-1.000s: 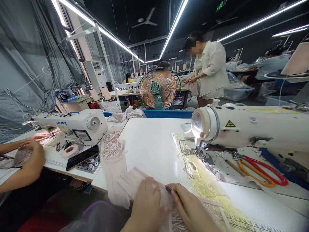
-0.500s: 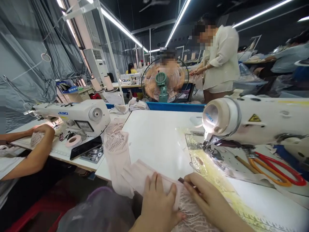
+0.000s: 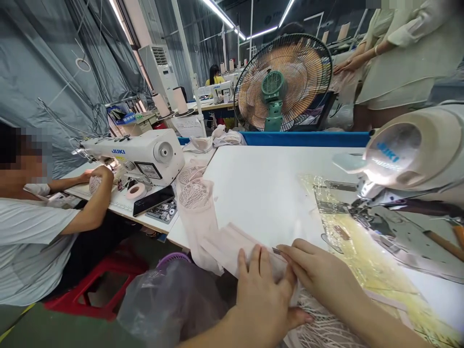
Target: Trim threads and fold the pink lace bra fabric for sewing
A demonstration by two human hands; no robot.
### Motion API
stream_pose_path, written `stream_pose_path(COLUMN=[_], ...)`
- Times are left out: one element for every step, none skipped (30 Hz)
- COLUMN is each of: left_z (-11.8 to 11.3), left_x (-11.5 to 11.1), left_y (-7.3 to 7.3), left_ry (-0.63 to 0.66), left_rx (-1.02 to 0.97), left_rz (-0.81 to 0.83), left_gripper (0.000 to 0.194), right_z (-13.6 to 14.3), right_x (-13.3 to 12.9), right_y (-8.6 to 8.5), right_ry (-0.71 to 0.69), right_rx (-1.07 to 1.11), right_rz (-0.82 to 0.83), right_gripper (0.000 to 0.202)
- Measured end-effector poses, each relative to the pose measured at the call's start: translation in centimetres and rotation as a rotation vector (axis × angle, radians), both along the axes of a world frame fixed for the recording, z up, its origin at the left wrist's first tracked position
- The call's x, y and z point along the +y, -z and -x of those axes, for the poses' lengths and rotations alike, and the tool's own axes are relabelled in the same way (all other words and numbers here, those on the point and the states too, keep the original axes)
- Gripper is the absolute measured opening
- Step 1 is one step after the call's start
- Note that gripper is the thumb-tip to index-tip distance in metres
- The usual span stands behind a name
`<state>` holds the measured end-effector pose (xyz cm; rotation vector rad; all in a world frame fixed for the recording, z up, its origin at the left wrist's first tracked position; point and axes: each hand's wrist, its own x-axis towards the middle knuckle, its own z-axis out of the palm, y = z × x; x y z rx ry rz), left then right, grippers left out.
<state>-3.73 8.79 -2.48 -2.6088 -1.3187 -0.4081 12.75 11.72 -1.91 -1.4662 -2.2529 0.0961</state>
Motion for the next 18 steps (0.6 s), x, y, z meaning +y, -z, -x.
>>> stream_pose_path(left_z=[0.02, 0.04, 0.05, 0.05, 0.04, 0.03, 0.01, 0.0, -0.01, -0.02, -0.01, -0.01, 0.01, 0.02, 0.03, 0.03, 0.03, 0.02], left_x=[0.03, 0.06, 0.08, 0.1, 0.11, 0.11, 0.1, 0.1, 0.1, 0.1, 0.1, 0.1, 0.11, 0.11, 0.11, 0.1, 0.09, 0.08], left_y=[0.02, 0.06, 0.11, 0.16, 0.22, 0.29, 0.37, 0.45, 0.54, 0.61, 0.67, 0.7, 0.7, 0.65, 0.56, 0.43, 0.28, 0.12], left_ry=[0.003, 0.004, 0.004, 0.003, 0.0, -0.004, -0.008, -0.01, -0.01, -0.01, -0.008, -0.004, -0.001, 0.002, 0.004, 0.006, 0.007, 0.007], left_rx=[0.003, 0.005, 0.007, 0.009, 0.011, 0.012, 0.012, 0.013, 0.012, 0.011, 0.008, 0.007, 0.005, 0.005, 0.006, 0.01, 0.014, 0.02], left_rz=[-0.003, -0.006, -0.012, -0.017, -0.023, -0.03, -0.036, -0.042, -0.049, -0.055, -0.062, -0.067, -0.071, -0.076, -0.077, -0.076, -0.07, -0.061], left_gripper=[0.079, 0.079, 0.081, 0.082, 0.083, 0.084, 0.084, 0.084, 0.083, 0.082, 0.081, 0.08, 0.08, 0.08, 0.081, 0.082, 0.082, 0.082], right_z=[0.14, 0.24, 0.31, 0.35, 0.36, 0.36, 0.34, 0.32, 0.32, 0.32, 0.33, 0.34, 0.34, 0.32, 0.28, 0.21, 0.1, -0.04], right_x=[0.12, 0.23, 0.32, 0.37, 0.39, 0.38, 0.35, 0.32, 0.29, 0.28, 0.3, 0.33, 0.36, 0.39, 0.41, 0.39, 0.34, 0.26], right_y=[0.07, 0.14, 0.2, 0.24, 0.27, 0.28, 0.27, 0.26, 0.23, 0.2, 0.17, 0.12, 0.07, 0.01, -0.07, -0.15, -0.24, -0.34], right_ry=[0.001, -0.001, -0.004, -0.008, -0.013, -0.017, -0.018, -0.02, -0.021, -0.023, -0.026, -0.031, -0.038, -0.047, -0.056, -0.066, -0.075, -0.083], right_rx=[-0.014, -0.026, -0.034, -0.041, -0.046, -0.051, -0.055, -0.06, -0.065, -0.07, -0.074, -0.078, -0.083, -0.086, -0.091, -0.096, -0.101, -0.107], right_rz=[-0.008, -0.015, -0.022, -0.028, -0.035, -0.042, -0.05, -0.056, -0.061, -0.065, -0.068, -0.07, -0.07, -0.071, -0.072, -0.071, -0.07, -0.069], right_gripper=[0.034, 0.034, 0.033, 0.034, 0.034, 0.034, 0.034, 0.034, 0.034, 0.033, 0.031, 0.03, 0.028, 0.027, 0.027, 0.027, 0.027, 0.027])
